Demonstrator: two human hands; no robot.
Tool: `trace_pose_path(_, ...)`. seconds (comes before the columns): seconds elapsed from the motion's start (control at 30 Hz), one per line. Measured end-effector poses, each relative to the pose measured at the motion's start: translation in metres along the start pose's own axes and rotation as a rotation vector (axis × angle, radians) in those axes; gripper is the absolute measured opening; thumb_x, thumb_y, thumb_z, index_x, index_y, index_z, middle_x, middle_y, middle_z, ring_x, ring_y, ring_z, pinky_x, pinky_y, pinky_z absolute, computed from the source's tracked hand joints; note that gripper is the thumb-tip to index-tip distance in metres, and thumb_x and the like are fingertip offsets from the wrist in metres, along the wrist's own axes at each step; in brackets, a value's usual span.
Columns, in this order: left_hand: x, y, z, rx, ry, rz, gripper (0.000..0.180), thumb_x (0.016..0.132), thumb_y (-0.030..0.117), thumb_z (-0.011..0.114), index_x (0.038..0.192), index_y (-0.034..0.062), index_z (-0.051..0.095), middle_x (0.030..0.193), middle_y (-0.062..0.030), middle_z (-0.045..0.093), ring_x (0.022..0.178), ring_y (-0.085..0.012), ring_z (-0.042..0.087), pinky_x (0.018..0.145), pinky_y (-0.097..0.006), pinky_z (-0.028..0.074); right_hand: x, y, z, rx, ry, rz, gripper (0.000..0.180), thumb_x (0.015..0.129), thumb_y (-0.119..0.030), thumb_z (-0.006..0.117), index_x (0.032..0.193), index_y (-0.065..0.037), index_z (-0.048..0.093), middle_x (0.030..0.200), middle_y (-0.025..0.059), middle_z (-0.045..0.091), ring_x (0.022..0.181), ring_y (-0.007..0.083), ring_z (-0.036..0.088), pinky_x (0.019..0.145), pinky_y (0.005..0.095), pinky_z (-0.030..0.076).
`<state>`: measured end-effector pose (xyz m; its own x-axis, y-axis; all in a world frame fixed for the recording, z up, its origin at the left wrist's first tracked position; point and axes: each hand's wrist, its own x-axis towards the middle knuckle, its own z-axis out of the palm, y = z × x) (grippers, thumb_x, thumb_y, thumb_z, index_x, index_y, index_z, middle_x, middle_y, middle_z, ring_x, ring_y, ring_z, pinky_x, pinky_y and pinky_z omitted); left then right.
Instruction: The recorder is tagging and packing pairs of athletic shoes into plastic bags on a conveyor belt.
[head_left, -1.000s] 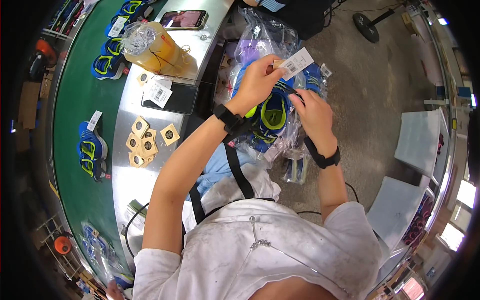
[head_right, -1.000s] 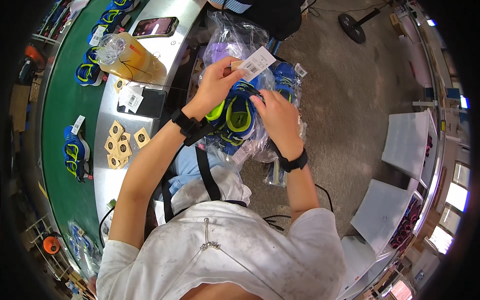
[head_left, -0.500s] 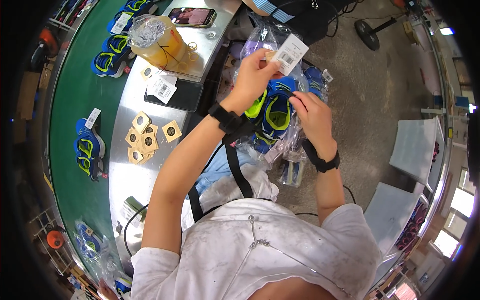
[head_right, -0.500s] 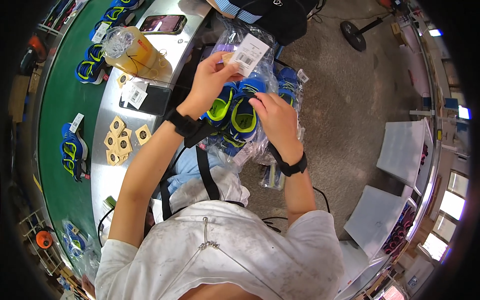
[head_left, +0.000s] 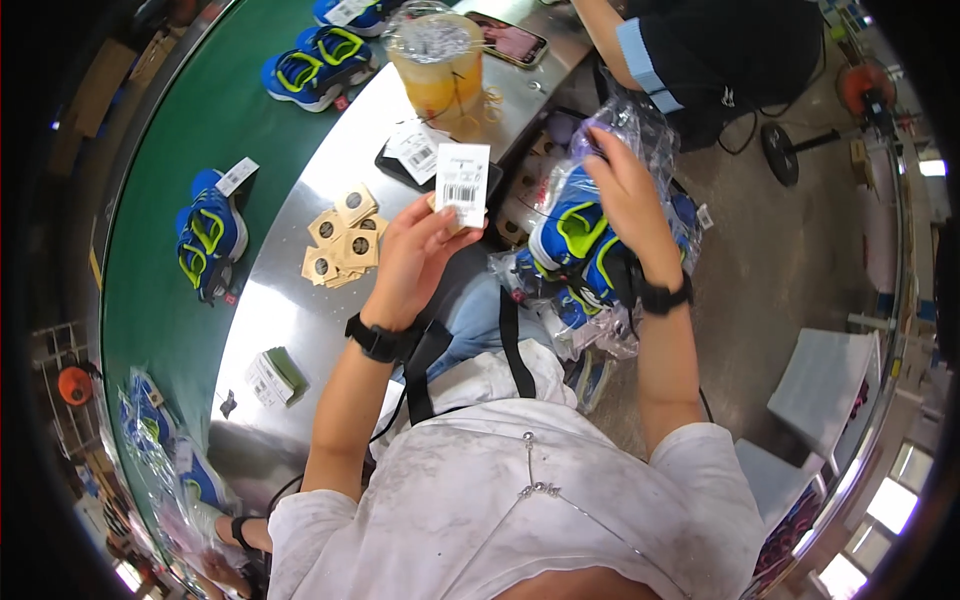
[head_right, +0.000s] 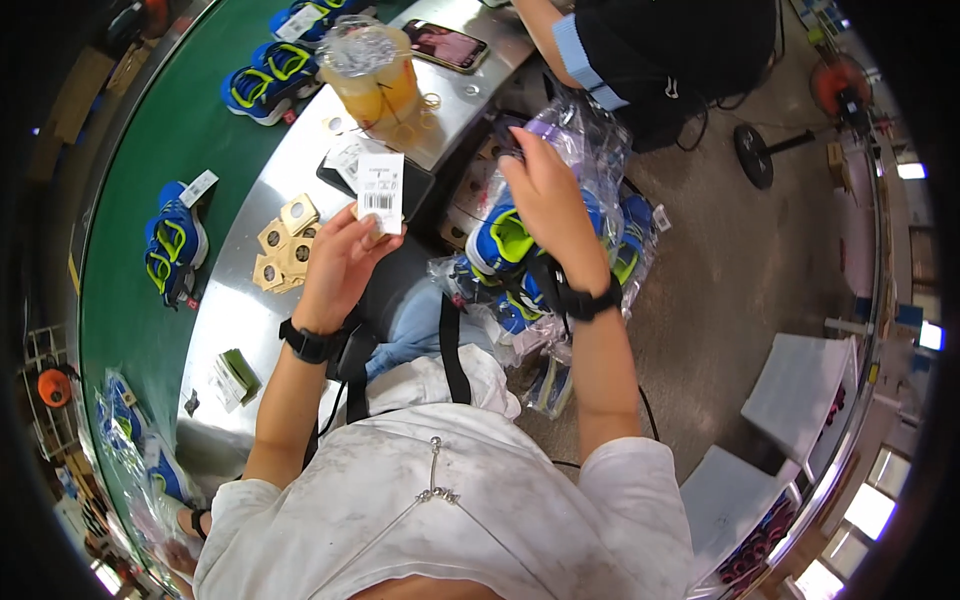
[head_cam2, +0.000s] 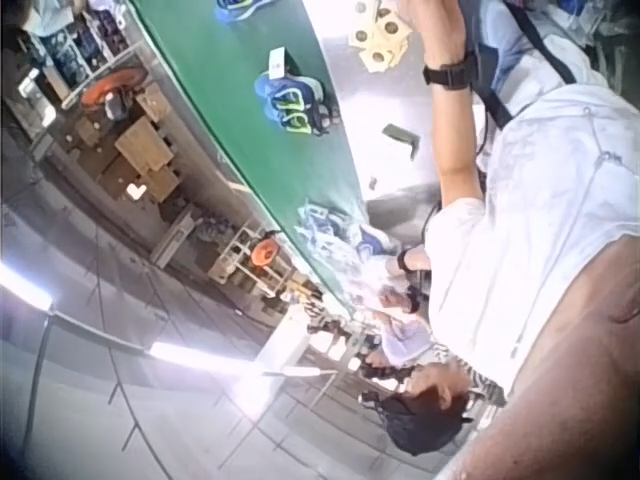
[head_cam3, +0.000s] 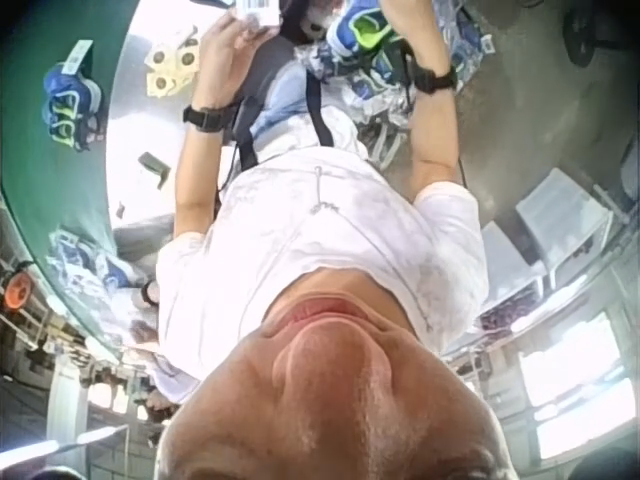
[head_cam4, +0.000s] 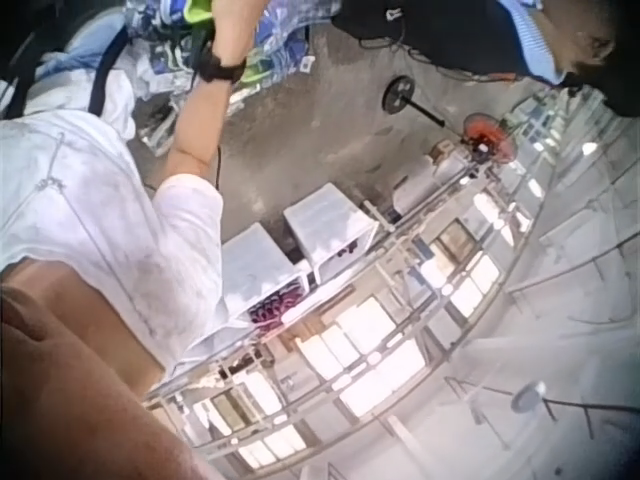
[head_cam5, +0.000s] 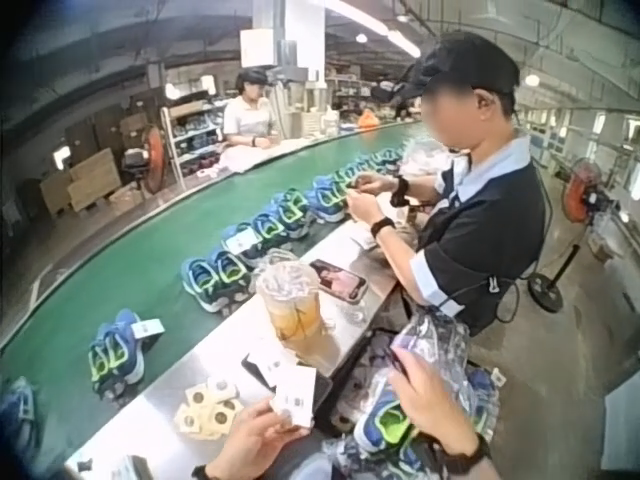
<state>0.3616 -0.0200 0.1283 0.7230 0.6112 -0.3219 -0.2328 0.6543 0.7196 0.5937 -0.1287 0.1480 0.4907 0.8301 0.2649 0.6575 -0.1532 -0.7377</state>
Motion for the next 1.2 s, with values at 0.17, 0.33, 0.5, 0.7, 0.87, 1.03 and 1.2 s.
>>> trace_pose_path(0.17, -0.043, 0.006, -0.049, 0.032, 0.134, 0.077, 0.031, 0.090, 0.004, 0.053, 0.120, -0.0009, 0.047, 0.106, -0.0145, 0.063, 0.092, -0.0203, 0.064, 0.082, -0.032, 0.053, 0.074, 0.019, 0.082, -0.391, -0.255, -0.090, 0.023, 0.085, -0.011, 0.047, 0.099, 0.007, 0.052, 0.102, 0.0299, 0.056, 0.100, 0.0456, 0.055, 0.085, 0.0506, 0.044)
trace_pose_path(0.33, -0.070, 0.005, -0.084, -0.043, 0.215, 0.107, 0.025, 0.087, -0.001, 0.055, 0.109, 0.0017, 0.045, 0.102, -0.0145, 0.065, 0.089, -0.0187, 0.065, 0.078, -0.030, 0.053, 0.098, 0.010, 0.135, -0.554, -0.164, -0.012, 0.024, 0.084, -0.013, 0.053, 0.098, 0.006, 0.056, 0.102, 0.0279, 0.057, 0.097, 0.0447, 0.056, 0.085, 0.0505, 0.045)
trace_pose_path(0.5, -0.077, 0.009, -0.111, -0.043, 0.162, 0.120, 0.028, 0.087, -0.001, 0.056, 0.113, 0.0024, 0.045, 0.104, -0.0147, 0.064, 0.094, -0.0189, 0.064, 0.082, -0.032, 0.053, 0.089, 0.014, 0.152, -0.527, 0.002, -0.183, 0.029, 0.081, -0.016, 0.062, 0.102, 0.003, 0.059, 0.103, 0.0230, 0.057, 0.099, 0.0406, 0.054, 0.085, 0.0460, 0.044)
trace_pose_path(0.7, -0.073, 0.016, -0.130, 0.185, 0.123, 0.157, 0.024, 0.086, 0.001, 0.060, 0.109, 0.0011, 0.052, 0.100, -0.0106, 0.065, 0.087, -0.0126, 0.063, 0.076, -0.026, 0.053, 0.021, -0.089, 0.142, 0.165, -0.425, 0.026, 0.023, 0.089, -0.021, 0.060, 0.099, 0.000, 0.065, 0.088, 0.0086, 0.066, 0.080, 0.0139, 0.060, 0.072, 0.0282, 0.047)
trace_pose_path(0.87, -0.073, 0.019, -0.130, 0.330, 0.056, 0.206, 0.021, 0.084, 0.002, 0.064, 0.104, -0.0002, 0.059, 0.094, -0.0048, 0.064, 0.078, -0.0075, 0.060, 0.069, -0.020, 0.049, -0.008, -0.110, 0.141, 0.367, -0.682, 0.242, 0.021, 0.085, -0.013, 0.066, 0.098, 0.003, 0.067, 0.082, 0.0022, 0.065, 0.070, 0.0050, 0.056, 0.063, 0.0204, 0.045)
trace_pose_path(1.03, -0.071, 0.033, -0.129, 0.252, 0.043, 0.186, 0.019, 0.084, 0.003, 0.065, 0.102, 0.0010, 0.060, 0.088, -0.0016, 0.063, 0.074, -0.0049, 0.058, 0.066, -0.018, 0.046, -0.002, -0.086, 0.128, 0.529, -0.285, 0.381, 0.018, 0.085, -0.011, 0.065, 0.098, 0.001, 0.067, 0.076, 0.0008, 0.064, 0.058, 0.0031, 0.051, 0.050, 0.0194, 0.040)
trace_pose_path(1.2, -0.076, 0.034, -0.147, 0.287, 0.242, 0.236, 0.015, 0.084, 0.004, 0.065, 0.098, 0.0023, 0.059, 0.081, -0.0010, 0.063, 0.071, -0.0049, 0.057, 0.062, -0.018, 0.044, 0.015, -0.067, 0.162, 0.559, -0.155, 0.368, 0.018, 0.088, -0.008, 0.061, 0.101, 0.004, 0.063, 0.081, 0.0058, 0.065, 0.064, 0.0081, 0.060, 0.062, 0.0222, 0.053)
